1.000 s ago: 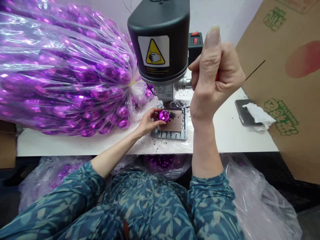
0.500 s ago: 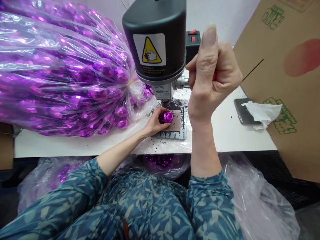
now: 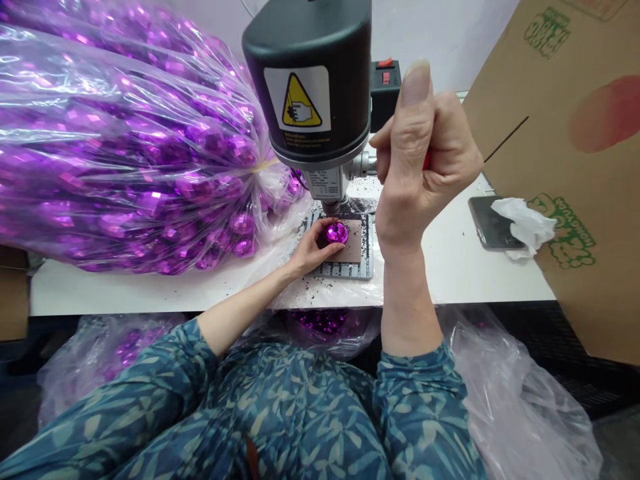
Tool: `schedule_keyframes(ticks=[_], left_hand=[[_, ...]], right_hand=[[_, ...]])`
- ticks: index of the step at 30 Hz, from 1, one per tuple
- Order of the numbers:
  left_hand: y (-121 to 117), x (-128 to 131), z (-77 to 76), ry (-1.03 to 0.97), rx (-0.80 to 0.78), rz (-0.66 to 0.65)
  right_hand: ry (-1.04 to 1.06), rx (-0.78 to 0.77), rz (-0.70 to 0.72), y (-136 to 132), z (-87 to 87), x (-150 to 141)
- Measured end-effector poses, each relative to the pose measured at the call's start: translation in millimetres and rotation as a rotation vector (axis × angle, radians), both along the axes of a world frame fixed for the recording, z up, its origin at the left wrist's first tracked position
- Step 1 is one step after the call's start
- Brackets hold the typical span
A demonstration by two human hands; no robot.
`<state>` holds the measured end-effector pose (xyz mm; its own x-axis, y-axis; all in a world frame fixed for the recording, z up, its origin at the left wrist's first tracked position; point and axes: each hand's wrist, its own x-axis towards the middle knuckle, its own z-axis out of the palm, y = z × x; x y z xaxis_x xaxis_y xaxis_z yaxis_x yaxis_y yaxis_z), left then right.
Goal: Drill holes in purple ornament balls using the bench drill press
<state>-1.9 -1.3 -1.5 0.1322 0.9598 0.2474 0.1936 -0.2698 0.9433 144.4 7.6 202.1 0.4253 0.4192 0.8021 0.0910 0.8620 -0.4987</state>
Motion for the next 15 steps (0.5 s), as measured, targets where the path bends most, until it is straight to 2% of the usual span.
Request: schedule_keyframes(ticks=[8,15], left_hand=[[0.8,1.5,-3.6,-0.036,-0.001,0.021],[1.9,2.1,-5.5,-0.061,-0.003,0.024]], right_hand=[[0.094,0.013,-0.019,-11.5,-15.9,-2.6],[0.125,0.14,-0.076,3.0,-38.1,-2.1]])
